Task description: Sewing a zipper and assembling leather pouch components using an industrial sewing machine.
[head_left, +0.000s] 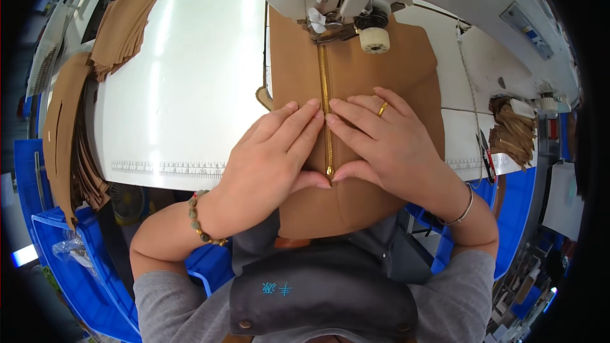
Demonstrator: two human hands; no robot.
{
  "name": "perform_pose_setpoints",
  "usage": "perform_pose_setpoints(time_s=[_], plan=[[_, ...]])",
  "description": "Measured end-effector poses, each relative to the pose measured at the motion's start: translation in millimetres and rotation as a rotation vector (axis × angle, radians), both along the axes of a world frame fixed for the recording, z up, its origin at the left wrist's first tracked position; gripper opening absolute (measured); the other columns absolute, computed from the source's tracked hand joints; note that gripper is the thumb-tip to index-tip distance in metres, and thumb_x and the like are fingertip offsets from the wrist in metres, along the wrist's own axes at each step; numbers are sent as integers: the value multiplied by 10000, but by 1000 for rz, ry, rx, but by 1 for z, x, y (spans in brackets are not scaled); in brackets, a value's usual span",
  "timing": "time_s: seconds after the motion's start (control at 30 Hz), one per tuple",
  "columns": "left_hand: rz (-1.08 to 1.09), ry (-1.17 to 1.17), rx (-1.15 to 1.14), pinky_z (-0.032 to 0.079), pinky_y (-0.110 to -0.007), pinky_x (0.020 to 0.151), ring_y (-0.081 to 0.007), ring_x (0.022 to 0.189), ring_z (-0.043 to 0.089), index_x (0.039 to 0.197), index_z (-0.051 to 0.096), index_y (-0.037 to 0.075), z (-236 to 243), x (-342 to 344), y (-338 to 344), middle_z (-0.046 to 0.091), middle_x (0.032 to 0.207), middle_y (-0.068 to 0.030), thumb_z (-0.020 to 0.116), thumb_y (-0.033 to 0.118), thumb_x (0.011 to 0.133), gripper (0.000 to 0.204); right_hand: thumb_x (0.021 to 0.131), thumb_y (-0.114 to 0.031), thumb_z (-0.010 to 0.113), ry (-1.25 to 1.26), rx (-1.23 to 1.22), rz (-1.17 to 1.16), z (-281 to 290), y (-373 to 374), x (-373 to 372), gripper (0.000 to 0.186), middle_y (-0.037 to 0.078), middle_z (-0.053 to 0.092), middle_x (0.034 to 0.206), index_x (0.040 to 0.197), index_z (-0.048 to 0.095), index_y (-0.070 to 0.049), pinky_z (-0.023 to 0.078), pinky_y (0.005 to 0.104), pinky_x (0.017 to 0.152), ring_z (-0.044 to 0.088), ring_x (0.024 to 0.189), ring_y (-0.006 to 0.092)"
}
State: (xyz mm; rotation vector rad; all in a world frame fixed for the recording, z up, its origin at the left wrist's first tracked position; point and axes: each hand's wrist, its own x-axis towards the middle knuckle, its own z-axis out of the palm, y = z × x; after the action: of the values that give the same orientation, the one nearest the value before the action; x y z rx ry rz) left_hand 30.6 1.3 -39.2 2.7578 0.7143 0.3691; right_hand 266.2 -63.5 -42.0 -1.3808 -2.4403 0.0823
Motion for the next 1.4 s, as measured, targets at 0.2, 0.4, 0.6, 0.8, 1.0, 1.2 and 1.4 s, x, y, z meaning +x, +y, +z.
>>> perform_pose_setpoints(time_s=[0.2,0.4,0.6,0.8,1.0,1.2,1.4], plan=[[-10,-3,38,493,-436,1078,-345,1281,598,1376,621,-28,0,2,2,594,1479,-143,808,482,712,858,725,-462,828,-30,-14,7,2,1,3,748,76,637,1332,1312,662,-30,431,492,1145,574,1261,250],[-23,21,102,484,-420,1051,-311,1250,609,1348,646,-9,2,2,6,610,1468,-113,803,507,698,844,713,-471,826,-21,10,13,-1,3,2,757,80,636,1323,1305,666,-26,437,491,1137,579,1239,257],[-16,32,139,448,-444,1082,-296,1241,601,1344,652,11,-1,6,24,614,1470,-92,783,543,706,841,715,-478,824,-21,41,2,-4,17,5,751,91,631,1316,1293,671,-25,450,481,1118,582,1234,261],[-6,39,144,405,-511,1142,-300,1252,594,1373,641,39,-3,13,45,617,1463,-77,769,569,734,840,720,-481,823,-12,105,13,-9,39,14,747,87,636,1279,1291,670,-24,449,447,1106,592,1201,262],[11,19,167,394,-533,1156,-314,1259,590,1369,646,41,-6,20,65,628,1427,-79,768,573,744,830,732,-490,816,-19,83,-24,-8,56,18,726,73,650,1260,1270,679,-23,448,418,1083,602,1178,256],[21,-24,139,435,-480,1110,-323,1244,595,1352,657,7,-6,25,78,622,1366,-106,784,549,747,822,743,-507,806,-42,223,-47,-17,66,20,661,60,679,1175,1229,711,-69,453,417,1073,618,1149,258],[36,-100,23,529,-415,1027,-335,1228,621,1358,659,7,-7,23,77,642,1361,-128,821,471,761,774,750,-543,787,-30,223,-104,-17,60,16,640,87,689,1157,1226,734,-117,471,439,1084,642,1169,292]])
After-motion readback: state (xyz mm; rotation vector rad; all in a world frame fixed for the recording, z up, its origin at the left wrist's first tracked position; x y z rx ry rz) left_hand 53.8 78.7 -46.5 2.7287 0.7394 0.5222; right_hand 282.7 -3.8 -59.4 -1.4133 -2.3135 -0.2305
